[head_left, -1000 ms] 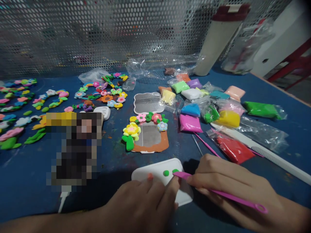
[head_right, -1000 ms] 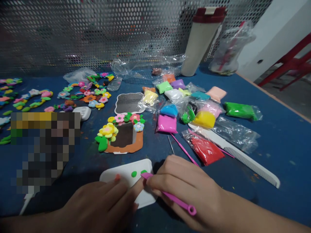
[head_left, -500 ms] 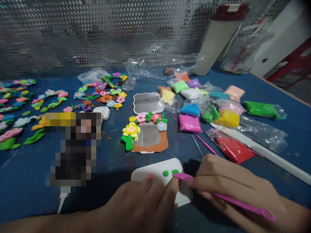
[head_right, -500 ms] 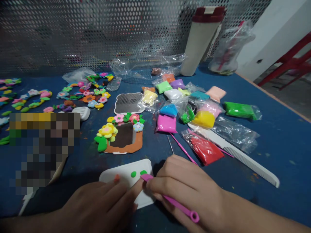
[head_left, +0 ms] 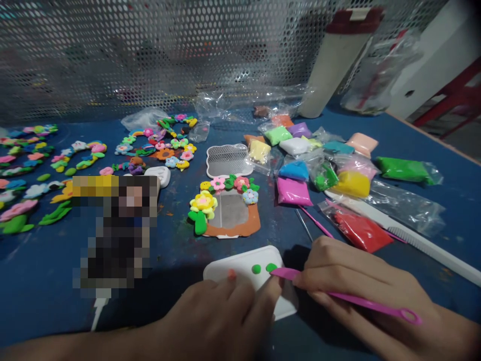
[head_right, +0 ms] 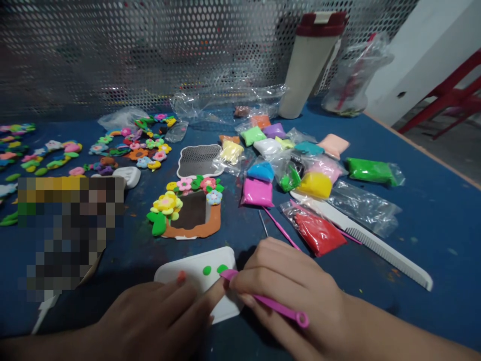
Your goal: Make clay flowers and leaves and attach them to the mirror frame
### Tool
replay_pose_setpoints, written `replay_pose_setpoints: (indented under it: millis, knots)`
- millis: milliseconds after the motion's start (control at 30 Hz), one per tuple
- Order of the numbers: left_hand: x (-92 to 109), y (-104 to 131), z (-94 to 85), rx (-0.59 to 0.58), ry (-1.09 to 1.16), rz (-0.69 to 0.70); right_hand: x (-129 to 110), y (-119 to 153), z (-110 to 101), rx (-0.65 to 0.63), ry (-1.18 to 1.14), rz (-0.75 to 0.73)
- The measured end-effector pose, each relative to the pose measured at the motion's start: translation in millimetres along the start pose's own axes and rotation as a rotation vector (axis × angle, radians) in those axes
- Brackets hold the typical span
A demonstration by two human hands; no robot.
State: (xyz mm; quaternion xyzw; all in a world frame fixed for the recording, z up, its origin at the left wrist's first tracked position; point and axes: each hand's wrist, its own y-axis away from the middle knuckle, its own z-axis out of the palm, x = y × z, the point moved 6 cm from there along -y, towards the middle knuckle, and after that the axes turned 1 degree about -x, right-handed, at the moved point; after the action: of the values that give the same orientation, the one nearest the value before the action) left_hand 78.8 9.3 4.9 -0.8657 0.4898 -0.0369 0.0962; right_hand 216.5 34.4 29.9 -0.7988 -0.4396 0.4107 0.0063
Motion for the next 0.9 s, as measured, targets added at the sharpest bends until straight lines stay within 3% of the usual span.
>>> replay_pose_setpoints:
  millis: [333,900]
  knots:
    - [2.8,-0.3,-0.1,0.099,-0.015,-0.020,-0.6,-4.2,0.1,0.003,0.016,0.027]
    - [2.7,0.3,0.5,0.115,-0.025,-0.010,-2.9,-6.2,-3.5,0.017,0.028,0.018]
